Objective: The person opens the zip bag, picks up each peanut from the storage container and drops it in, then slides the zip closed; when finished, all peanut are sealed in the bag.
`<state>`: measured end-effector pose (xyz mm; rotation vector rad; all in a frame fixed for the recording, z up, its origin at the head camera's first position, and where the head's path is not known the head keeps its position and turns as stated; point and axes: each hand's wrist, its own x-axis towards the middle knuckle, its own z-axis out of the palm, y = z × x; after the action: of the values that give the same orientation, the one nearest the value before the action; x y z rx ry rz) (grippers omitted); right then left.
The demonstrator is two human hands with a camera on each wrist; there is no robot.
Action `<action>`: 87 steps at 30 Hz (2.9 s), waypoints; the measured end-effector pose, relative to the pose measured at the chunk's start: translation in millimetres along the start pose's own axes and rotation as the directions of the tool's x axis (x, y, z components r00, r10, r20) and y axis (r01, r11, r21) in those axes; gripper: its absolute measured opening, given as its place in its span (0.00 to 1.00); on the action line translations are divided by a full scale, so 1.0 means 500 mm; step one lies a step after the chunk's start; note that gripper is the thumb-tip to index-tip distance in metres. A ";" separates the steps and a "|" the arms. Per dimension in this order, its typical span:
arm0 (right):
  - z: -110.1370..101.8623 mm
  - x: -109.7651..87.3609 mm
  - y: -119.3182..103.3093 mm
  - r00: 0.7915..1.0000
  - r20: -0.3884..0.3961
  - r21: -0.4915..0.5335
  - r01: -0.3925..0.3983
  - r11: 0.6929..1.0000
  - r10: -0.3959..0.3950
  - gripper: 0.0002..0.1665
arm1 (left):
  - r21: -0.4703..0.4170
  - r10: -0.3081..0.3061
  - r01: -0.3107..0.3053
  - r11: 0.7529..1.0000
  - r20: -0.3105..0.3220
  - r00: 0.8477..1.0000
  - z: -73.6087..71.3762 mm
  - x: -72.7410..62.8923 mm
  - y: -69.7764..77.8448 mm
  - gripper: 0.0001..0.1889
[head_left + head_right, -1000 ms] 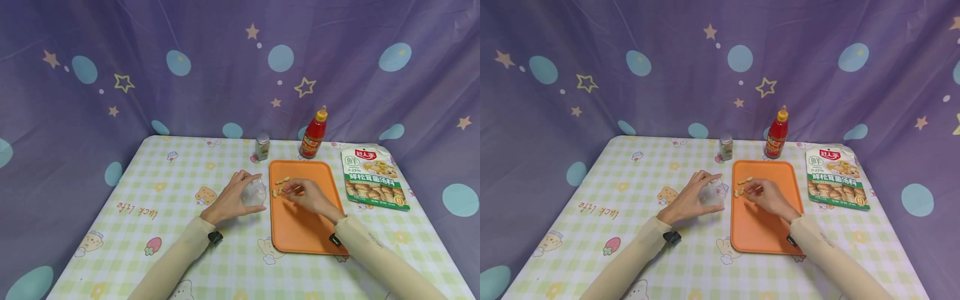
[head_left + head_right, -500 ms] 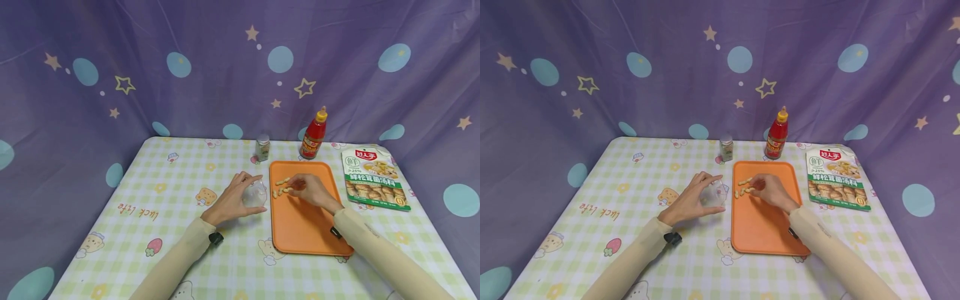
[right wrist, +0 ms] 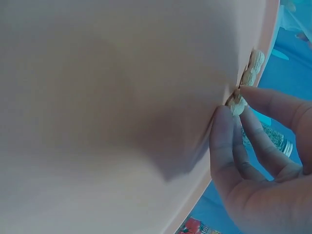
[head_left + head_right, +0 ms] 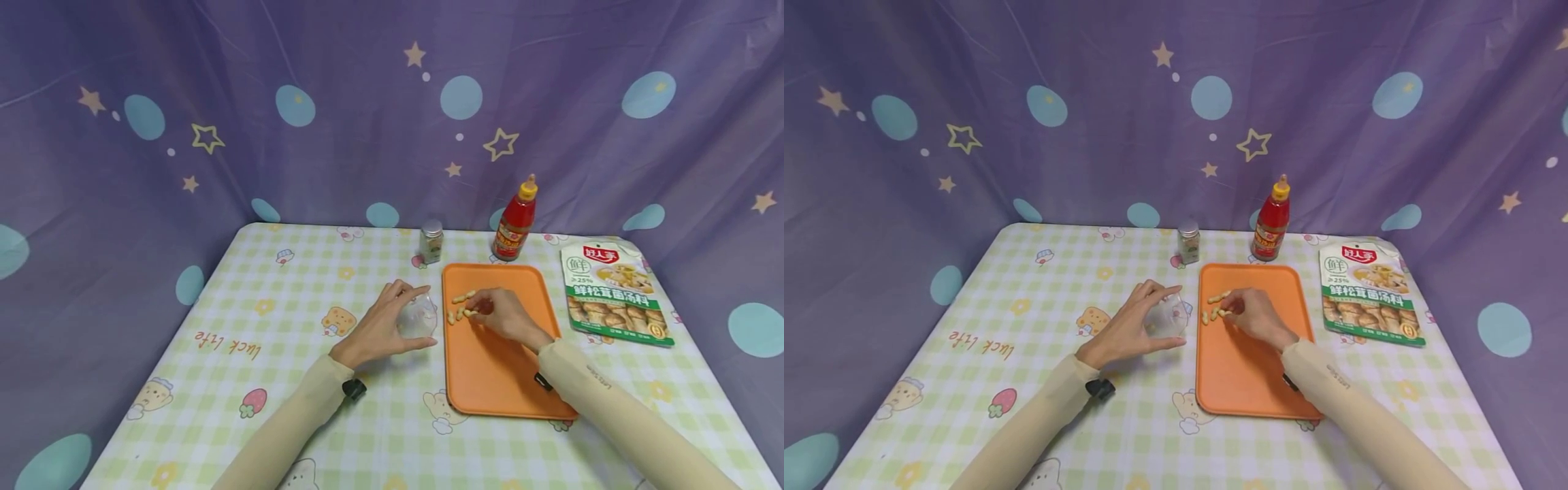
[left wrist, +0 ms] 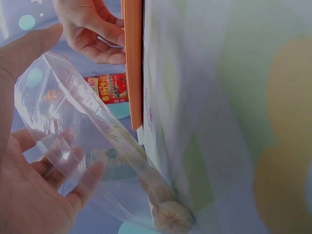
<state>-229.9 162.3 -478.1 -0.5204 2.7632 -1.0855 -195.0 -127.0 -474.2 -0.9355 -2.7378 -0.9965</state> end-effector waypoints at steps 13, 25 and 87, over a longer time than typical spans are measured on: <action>0.001 -0.018 0.005 0.999 0.038 0.007 -0.023 1.000 0.023 0.07 | 0.015 0.007 -0.007 1.000 -0.018 1.000 -0.003 -0.002 0.002 0.50; 0.003 -0.033 -0.005 1.000 0.004 0.062 -0.030 0.998 0.029 0.08 | 0.006 -0.003 0.003 1.000 -0.009 1.000 -0.004 -0.001 0.003 0.50; 0.010 -0.031 -0.105 0.996 -0.017 0.182 0.090 0.979 -0.088 0.10 | 0.010 -0.009 0.009 1.000 -0.004 1.000 -0.002 -0.001 0.003 0.49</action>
<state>-199.8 128.8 -446.2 -0.6209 2.6338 -1.3476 -193.6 -127.2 -472.6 -0.9193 -2.7439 -0.9846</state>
